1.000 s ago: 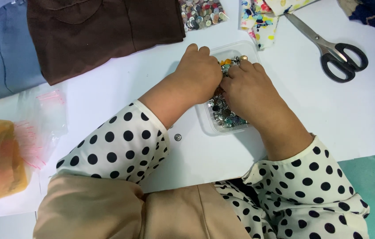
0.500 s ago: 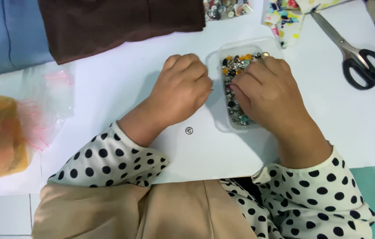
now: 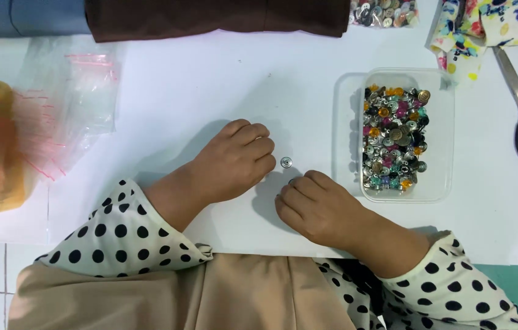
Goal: Sort small metal rings from a container of mixed beads and arrange them on a table.
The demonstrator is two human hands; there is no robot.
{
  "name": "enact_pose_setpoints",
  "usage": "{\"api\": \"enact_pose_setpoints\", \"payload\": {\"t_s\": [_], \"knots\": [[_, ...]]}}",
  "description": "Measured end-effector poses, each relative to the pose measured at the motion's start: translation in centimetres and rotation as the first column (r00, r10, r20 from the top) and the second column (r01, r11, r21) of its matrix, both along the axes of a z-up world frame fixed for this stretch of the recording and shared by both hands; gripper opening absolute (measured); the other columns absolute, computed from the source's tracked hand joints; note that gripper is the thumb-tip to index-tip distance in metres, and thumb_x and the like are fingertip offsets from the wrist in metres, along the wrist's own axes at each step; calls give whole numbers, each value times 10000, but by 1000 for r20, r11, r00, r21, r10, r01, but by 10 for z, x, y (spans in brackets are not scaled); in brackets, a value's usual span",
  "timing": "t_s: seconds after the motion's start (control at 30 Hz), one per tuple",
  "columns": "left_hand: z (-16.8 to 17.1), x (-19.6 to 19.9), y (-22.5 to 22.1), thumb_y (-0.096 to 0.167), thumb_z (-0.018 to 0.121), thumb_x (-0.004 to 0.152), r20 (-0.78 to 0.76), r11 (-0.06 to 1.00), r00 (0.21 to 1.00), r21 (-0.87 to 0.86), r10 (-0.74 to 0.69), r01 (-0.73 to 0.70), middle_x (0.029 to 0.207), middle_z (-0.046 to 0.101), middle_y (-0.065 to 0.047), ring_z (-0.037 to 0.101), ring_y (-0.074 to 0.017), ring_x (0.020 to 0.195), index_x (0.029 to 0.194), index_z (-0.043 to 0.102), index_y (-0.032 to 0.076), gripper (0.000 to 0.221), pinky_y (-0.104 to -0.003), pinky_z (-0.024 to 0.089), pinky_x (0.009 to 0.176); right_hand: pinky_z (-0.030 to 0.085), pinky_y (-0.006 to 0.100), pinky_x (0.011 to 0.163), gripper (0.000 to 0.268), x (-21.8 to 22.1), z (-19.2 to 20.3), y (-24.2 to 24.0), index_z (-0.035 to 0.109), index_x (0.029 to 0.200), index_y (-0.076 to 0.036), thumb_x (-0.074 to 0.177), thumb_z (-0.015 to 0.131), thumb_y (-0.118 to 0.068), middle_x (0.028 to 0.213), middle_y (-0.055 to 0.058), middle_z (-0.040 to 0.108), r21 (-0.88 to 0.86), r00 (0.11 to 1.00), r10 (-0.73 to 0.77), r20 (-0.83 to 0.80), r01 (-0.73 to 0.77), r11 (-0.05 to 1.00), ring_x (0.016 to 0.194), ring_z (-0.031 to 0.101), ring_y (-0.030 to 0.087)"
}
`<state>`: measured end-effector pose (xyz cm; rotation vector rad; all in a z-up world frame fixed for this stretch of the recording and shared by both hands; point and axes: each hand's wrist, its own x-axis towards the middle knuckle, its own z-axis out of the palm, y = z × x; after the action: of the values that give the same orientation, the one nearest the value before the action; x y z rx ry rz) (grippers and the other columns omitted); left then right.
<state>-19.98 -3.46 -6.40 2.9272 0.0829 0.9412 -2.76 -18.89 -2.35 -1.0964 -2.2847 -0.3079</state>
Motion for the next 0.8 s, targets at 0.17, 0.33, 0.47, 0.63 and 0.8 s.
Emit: {"api": "enact_pose_setpoints", "payload": {"t_s": [0.17,0.33,0.47,0.63,0.8], "knots": [[17,-3,1,160,710,982,-82,1000,997,-21,-5,4,860,649,-31,672,-250,1021,875,689,99,125,-403,517,908,520,409,676,122,4,-7,6,630,864,-64,985,627,-73,798,101,567,-13,998,-26,62,27,1000,720,581,275],[3,-6,-2,165,730,972,-123,999,992,-39,-37,32,806,627,-18,667,-224,921,851,671,97,151,-379,529,883,517,404,675,144,6,-10,5,625,841,-56,983,608,-40,800,106,554,8,992,-78,99,78,997,713,554,273],[9,-5,-5,102,720,960,-149,998,987,-26,-52,49,773,602,-18,654,-213,871,825,654,105,150,-367,537,875,518,398,671,158,7,-10,1,632,841,-61,992,600,-28,792,107,562,4,997,-47,57,47,999,699,561,273],[20,-3,-7,102,733,942,-173,998,983,-26,-59,55,752,621,-21,671,-206,847,815,662,104,146,-359,548,847,532,409,692,123,18,20,-1,652,882,-61,1001,620,-58,810,118,585,1,998,-40,38,40,999,726,605,291],[18,-2,-8,115,723,945,-188,995,978,-37,-96,90,760,629,-11,661,-191,846,800,668,113,155,-348,545,862,537,444,717,78,63,46,-6,728,878,-85,953,707,-81,847,105,683,-38,978,-188,-88,185,982,721,638,310]]}}
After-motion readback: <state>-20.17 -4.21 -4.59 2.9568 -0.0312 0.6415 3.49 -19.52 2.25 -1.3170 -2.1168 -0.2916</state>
